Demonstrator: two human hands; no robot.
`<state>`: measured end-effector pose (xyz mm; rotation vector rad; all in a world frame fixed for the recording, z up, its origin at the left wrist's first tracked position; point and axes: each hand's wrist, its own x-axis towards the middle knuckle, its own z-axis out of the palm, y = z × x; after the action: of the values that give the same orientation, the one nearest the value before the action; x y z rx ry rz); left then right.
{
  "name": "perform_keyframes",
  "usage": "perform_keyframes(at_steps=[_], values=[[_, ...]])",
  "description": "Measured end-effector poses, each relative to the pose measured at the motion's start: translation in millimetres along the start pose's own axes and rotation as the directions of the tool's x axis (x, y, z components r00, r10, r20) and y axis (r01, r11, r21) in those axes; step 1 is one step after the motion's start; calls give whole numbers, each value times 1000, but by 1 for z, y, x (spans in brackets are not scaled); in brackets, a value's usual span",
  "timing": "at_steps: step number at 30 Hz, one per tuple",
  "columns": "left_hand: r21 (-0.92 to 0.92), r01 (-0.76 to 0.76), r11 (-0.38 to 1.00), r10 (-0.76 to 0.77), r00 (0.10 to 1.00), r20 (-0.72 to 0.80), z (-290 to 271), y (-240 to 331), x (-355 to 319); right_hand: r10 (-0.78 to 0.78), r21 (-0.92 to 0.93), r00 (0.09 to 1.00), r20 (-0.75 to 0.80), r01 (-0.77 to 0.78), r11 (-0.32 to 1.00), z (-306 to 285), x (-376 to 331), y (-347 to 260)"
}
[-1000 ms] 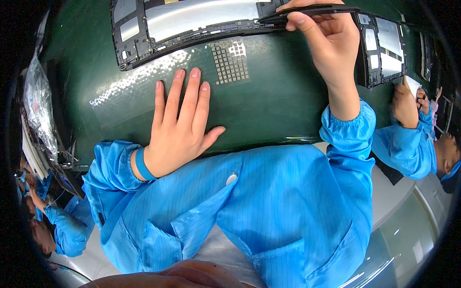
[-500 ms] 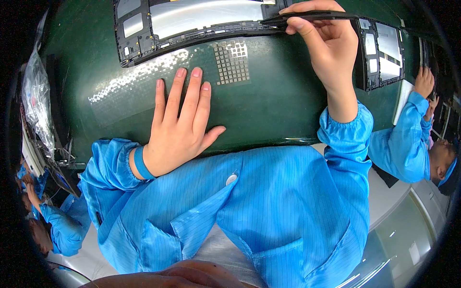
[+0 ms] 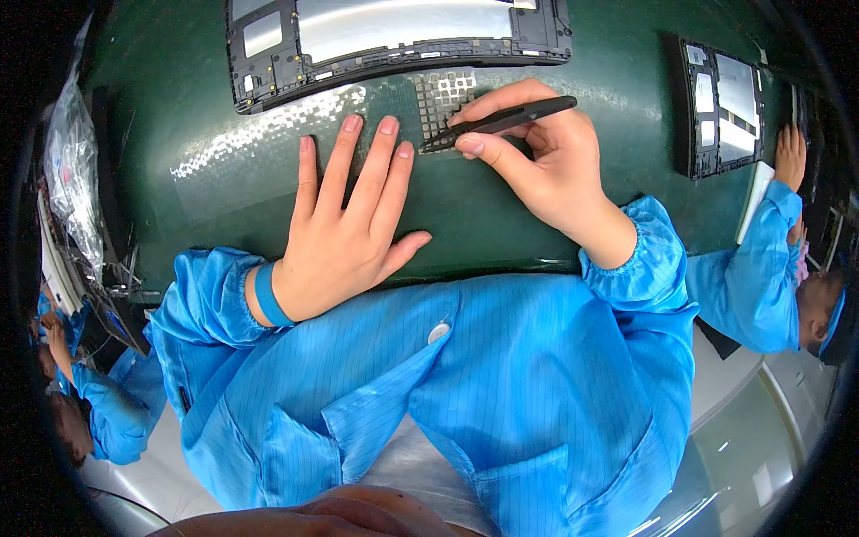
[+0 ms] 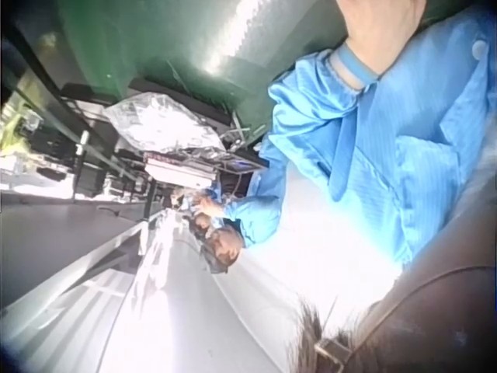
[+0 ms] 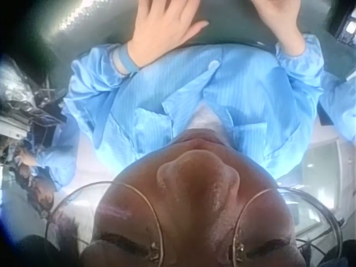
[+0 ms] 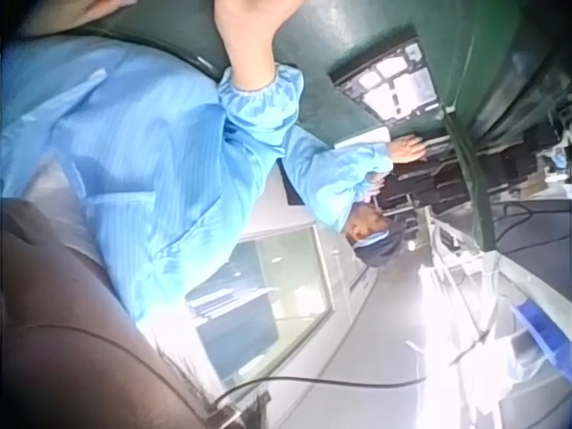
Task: The person uses tweezers to pick small pads from a sheet and attach them onto tablet frames. The person then moves the assembled tablet frames along the conveyor belt.
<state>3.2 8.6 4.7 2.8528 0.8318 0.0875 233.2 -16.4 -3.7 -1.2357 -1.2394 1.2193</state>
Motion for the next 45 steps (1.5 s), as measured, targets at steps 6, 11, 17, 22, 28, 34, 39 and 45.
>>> perform_keyframes(at_steps=[6,11,17,22,28,34,39,45], values=[[0,1,1000,-1,1000,3,1,0,-1,16,-19,1000,-18,-17,1000,2,1,0],[6,6,1000,-6,1000,6,0,0,1,-51,-295,997,50,64,953,-3,2,-4],[34,-4,999,6,999,-35,-1,-1,1,-305,-265,946,106,322,909,-2,0,-3],[38,-57,998,61,988,-142,1,0,1,-100,101,992,-71,107,989,-11,37,-22],[-2,-135,991,129,952,-278,2,-6,1,-234,-125,972,24,235,964,-11,180,-33],[33,-151,988,153,927,-342,0,-13,4,-99,-54,995,-17,98,994,6,214,-19],[10,-132,991,126,921,-369,5,-15,6,-107,-70,994,-7,107,992,8,216,-15],[12,-124,992,120,925,-361,3,-19,5,-137,-95,990,9,138,986,10,216,-15]])
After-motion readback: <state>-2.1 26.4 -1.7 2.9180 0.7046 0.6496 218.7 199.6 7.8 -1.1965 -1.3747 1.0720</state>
